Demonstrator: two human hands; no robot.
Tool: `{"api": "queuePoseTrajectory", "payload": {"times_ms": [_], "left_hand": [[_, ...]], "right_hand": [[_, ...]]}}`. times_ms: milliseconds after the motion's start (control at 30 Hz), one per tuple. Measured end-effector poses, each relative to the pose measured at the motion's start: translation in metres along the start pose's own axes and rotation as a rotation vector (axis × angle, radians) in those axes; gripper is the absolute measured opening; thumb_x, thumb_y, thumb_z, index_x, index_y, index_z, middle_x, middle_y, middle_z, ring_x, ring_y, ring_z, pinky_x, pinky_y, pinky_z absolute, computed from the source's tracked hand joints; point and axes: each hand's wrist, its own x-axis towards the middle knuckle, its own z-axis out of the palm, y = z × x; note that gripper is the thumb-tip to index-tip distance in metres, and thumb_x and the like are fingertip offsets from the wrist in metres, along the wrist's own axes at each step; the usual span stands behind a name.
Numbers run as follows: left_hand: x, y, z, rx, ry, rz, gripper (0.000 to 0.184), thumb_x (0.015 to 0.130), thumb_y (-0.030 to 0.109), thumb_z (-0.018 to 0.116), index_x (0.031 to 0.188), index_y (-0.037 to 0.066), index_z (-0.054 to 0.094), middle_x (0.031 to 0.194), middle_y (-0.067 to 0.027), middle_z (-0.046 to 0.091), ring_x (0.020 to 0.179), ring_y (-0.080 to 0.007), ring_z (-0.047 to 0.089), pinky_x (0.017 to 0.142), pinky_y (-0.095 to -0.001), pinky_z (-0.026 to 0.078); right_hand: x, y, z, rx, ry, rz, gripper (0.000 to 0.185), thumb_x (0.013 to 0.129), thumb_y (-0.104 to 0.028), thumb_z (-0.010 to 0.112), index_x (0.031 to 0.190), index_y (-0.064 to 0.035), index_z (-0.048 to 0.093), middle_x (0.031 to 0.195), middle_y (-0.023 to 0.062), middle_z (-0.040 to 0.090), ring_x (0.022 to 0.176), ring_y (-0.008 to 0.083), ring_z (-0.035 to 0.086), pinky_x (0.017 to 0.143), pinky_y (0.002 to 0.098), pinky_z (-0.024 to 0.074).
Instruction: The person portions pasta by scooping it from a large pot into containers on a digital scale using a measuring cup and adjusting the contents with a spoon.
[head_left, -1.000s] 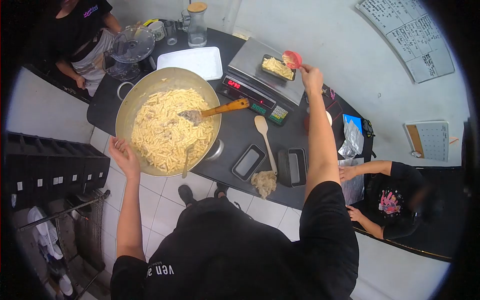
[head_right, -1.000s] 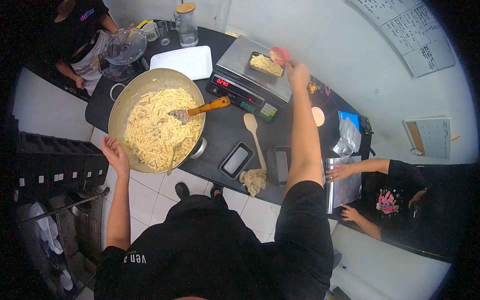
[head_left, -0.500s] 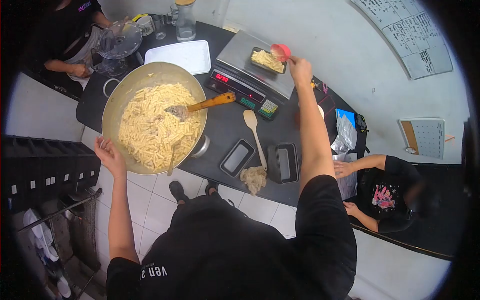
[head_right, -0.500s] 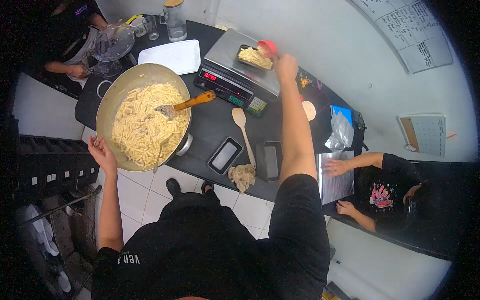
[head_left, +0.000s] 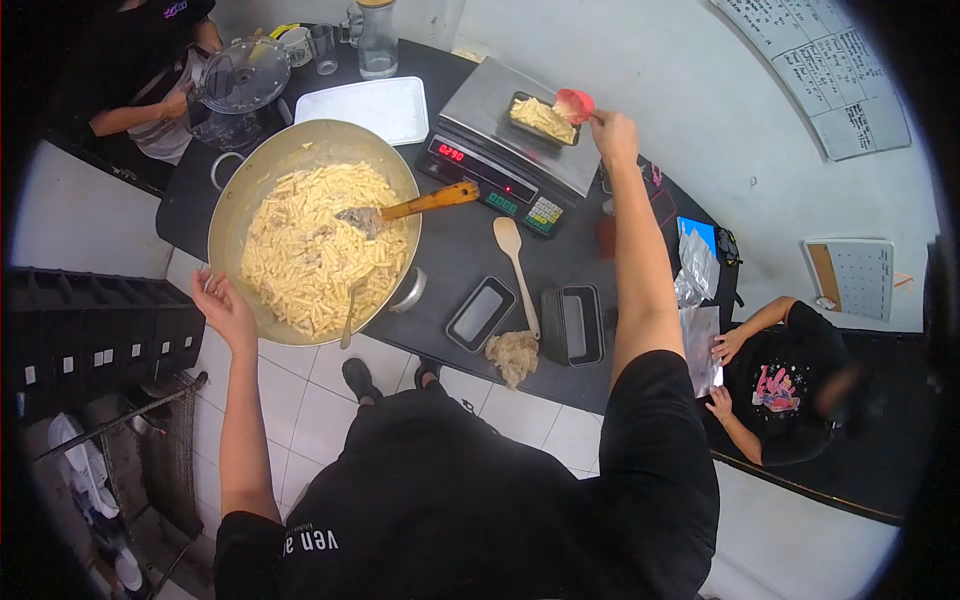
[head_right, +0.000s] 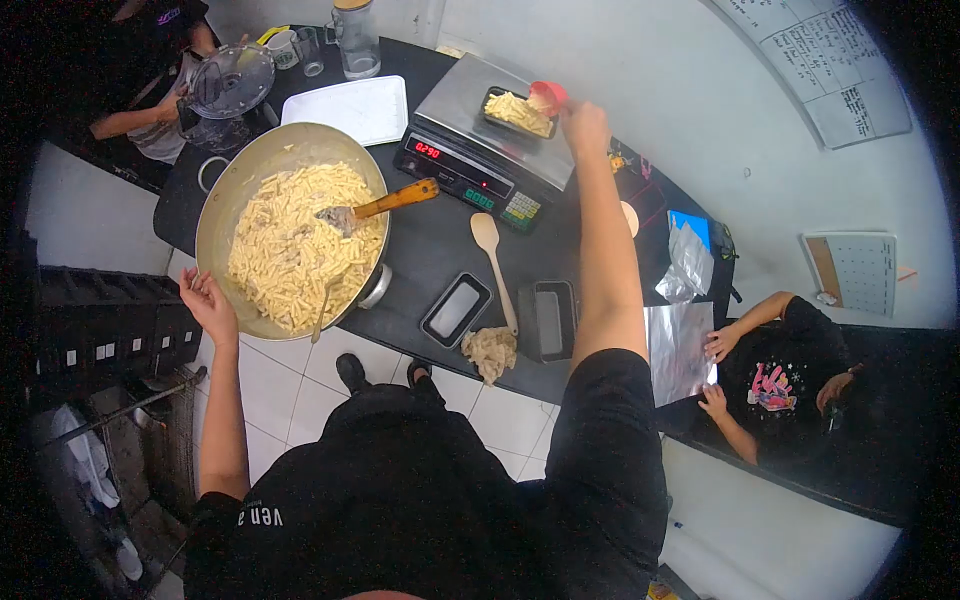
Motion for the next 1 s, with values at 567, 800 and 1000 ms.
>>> {"api": "queuePoseTrajectory", "payload": {"times_ms": [567, 800, 1000], "left_hand": [[0.000, -0.003, 0.000, -0.017, 0.002, 0.015, 0.053, 0.092, 0.000, 0.051, 0.140, -0.003, 0.030, 0.130, -0.0169, 0.043, 0.108, -0.0239, 0.056, 0.091, -0.0321, 0.047], [0.000, -0.001, 0.001, -0.010, 0.014, 0.023, 0.053, 0.090, -0.002, 0.049, 0.140, -0.002, 0.030, 0.130, -0.0170, 0.043, 0.108, -0.0238, 0.056, 0.091, -0.0327, 0.047], [0.000, 0.000, 0.000, -0.005, 0.018, 0.016, 0.054, 0.090, -0.002, 0.050, 0.140, -0.002, 0.030, 0.130, -0.0171, 0.042, 0.108, -0.0242, 0.056, 0.091, -0.0333, 0.047]], "right_hand": [[0.007, 0.002, 0.004, 0.036, 0.003, -0.063, 0.021, 0.084, -0.024, 0.062, 0.098, -0.0145, 0.074, 0.089, 0.0214, 0.067, 0.085, 0.0407, 0.065, 0.078, 0.0478, 0.0520], [0.009, 0.004, 0.008, 0.019, -0.019, -0.041, 0.021, 0.082, -0.025, 0.062, 0.096, -0.0136, 0.074, 0.089, 0.0212, 0.067, 0.084, 0.0402, 0.065, 0.077, 0.0474, 0.0522], [0.009, 0.024, 0.018, 0.095, -0.064, 0.102, 0.025, 0.078, -0.024, 0.066, 0.095, -0.0081, 0.075, 0.082, 0.0137, 0.072, 0.080, 0.0295, 0.070, 0.076, 0.0379, 0.0528]]}}
